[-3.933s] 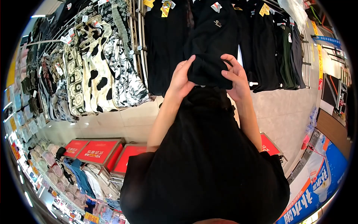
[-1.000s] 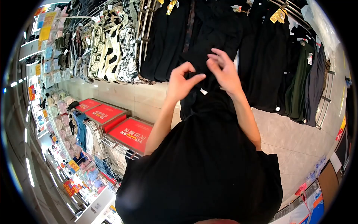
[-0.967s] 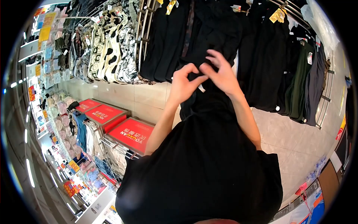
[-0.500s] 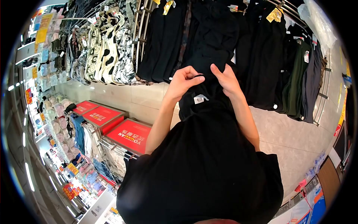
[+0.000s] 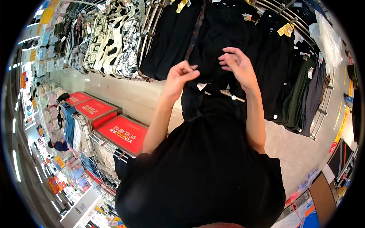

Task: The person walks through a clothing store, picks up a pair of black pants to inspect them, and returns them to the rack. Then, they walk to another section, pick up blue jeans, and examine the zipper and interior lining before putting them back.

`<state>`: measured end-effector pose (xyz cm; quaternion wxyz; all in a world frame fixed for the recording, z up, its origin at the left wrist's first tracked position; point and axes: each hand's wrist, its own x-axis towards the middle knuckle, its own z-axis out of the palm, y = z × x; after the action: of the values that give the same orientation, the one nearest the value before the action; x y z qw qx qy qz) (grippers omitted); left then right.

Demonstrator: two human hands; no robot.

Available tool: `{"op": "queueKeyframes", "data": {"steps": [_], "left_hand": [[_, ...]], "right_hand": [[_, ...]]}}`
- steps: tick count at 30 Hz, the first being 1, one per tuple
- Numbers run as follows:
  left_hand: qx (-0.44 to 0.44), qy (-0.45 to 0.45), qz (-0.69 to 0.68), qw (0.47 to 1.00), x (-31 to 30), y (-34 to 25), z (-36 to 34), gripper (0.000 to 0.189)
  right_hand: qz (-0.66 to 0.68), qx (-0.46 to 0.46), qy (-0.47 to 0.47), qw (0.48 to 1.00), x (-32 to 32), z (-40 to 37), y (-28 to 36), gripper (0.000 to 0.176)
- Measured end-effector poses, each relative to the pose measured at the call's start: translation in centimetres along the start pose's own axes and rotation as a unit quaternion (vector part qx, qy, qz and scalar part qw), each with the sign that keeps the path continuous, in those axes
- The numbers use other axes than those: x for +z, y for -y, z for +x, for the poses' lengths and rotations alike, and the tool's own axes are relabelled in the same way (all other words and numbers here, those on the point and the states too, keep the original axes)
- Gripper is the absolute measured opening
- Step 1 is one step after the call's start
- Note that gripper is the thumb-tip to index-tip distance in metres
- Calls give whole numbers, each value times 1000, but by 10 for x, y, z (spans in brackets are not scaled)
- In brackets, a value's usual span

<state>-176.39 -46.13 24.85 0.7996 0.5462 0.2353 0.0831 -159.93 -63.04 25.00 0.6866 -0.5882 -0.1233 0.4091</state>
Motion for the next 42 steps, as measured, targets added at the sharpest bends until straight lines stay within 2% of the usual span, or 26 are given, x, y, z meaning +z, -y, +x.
{"op": "queueKeyframes", "data": {"steps": [2, 5, 7, 9, 11, 14, 16, 17, 19, 21, 23, 24, 25, 27, 28, 30, 31, 32, 33, 34, 36, 39, 40, 41, 42], "left_hand": [[-29, 16, 41, 999, 19, -5, -6, 18], [-14, 47, 83, 995, 27, 5, -9, 18], [-61, 22, 63, 996, 30, 6, -13, 18], [-64, 22, 33, 997, 26, 10, -15, 17], [-42, -10, -57, 997, 24, 11, -14, 20], [-22, -18, -53, 998, 19, 16, -8, 20], [9, -32, -26, 999, 23, 14, -5, 19], [6, -28, -24, 999, 22, 14, -3, 19], [58, -72, 36, 995, 18, 16, 1, 17], [64, -93, 48, 992, 16, 15, 7, 16], [84, -150, 63, 983, 15, 16, 13, 15], [72, -145, 24, 986, 15, 15, 15, 13], [46, -135, -15, 990, 19, 8, 15, 11], [13, -69, -35, 997, 13, 6, 18, 8], [10, -67, -35, 997, 17, 5, 18, 8], [-22, -32, 65, 997, 30, -6, 18, 25], [-23, -31, 65, 997, 31, -12, 19, 25], [4, 26, 218, 976, 31, -18, 20, 33], [32, 82, 365, 927, 32, -23, 21, 41], [69, 67, 431, 897, 40, -28, 21, 42], [76, 74, 453, 885, 38, -23, 25, 42], [76, 100, 477, 870, 27, -16, 34, 33], [30, 116, 281, 952, 29, -18, 34, 29], [-18, 127, 71, 989, 30, -19, 33, 26], [-58, 134, -36, 989, 31, -18, 30, 29]], "right_hand": [[-25, 7, 69, 997, 12, -3, -4, 48], [-25, 39, 45, 998, 26, -3, -31, 45], [3, 39, 39, 998, 21, -4, -44, 40], [107, 89, 35, 990, 16, -11, -47, 41], [149, 111, 34, 982, 16, -16, -41, 41], [163, 114, 36, 979, 17, -21, -33, 38], [195, 121, 89, 969, 10, -18, -36, 33], [199, 120, 86, 969, 4, -17, -40, 33], [143, 116, 106, 977, -13, -20, -48, 27], [120, 118, 81, 982, -27, -24, -46, 15], [210, 105, 11, 972, -31, -28, -42, 14], [252, 87, 7, 964, -38, -28, -44, 22], [281, 80, -44, 955, -44, -29, -46, 29], [313, 72, -101, 942, -50, -34, -38, 34], [313, 72, -104, 941, -51, -36, -33, 34], [389, 86, -50, 916, -54, -36, -26, 34], [389, 86, -51, 916, -55, -36, -24, 34], [413, 73, -11, 908, -55, -36, -22, 35], [436, 60, 30, 898, -55, -35, -22, 36], [435, 60, 29, 898, -56, -35, -22, 36], [503, 21, 108, 857, -58, -35, -24, 38], [537, -19, 80, 840, -63, -37, -20, 39], [543, -32, 102, 833, -65, -37, -18, 39], [542, -34, 103, 833, -65, -35, -19, 39], [540, -30, 102, 835, -64, -34, -20, 39]]}}
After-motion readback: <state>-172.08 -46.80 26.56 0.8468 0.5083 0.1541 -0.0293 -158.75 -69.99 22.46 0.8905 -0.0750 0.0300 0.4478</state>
